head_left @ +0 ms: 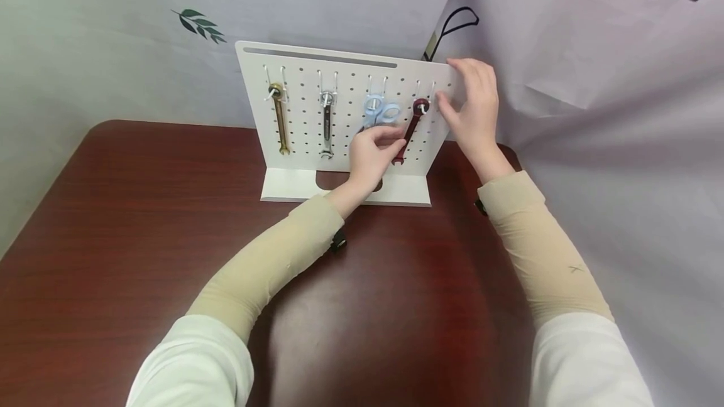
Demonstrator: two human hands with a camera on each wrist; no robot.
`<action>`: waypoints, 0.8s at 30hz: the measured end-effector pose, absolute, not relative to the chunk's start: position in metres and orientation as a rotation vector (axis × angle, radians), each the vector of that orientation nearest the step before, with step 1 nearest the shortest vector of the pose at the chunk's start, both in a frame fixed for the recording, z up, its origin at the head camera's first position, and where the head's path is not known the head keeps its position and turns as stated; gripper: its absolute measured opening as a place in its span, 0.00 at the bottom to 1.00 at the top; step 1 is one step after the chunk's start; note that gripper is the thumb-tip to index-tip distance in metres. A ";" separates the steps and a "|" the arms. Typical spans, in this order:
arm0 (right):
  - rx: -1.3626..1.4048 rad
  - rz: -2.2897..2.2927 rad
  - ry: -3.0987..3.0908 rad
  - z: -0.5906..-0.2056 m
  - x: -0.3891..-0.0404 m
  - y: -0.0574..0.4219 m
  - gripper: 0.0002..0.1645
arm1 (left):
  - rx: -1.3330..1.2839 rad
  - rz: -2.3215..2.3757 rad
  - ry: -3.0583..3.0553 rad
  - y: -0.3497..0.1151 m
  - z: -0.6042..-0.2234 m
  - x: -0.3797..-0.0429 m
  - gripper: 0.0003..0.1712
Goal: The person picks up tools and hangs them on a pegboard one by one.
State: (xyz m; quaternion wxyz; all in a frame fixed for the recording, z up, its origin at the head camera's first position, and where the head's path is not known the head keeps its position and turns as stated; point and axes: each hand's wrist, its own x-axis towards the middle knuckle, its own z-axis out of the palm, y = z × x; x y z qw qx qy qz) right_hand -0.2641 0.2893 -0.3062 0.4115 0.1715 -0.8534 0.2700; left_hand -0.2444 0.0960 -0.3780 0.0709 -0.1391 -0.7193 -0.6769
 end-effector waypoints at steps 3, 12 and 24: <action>0.441 0.680 -2.147 -0.305 -0.266 0.288 0.26 | -0.455 -2.004 -2.189 0.082 -0.378 -0.241 0.13; 0.462 0.754 -2.098 -0.303 -0.264 0.293 0.26 | -0.559 -1.788 -2.264 0.025 -0.375 -0.232 0.18; 0.473 0.774 -1.997 -0.315 -0.244 0.302 0.34 | -0.587 -1.214 -2.335 -0.071 -0.374 -0.218 0.29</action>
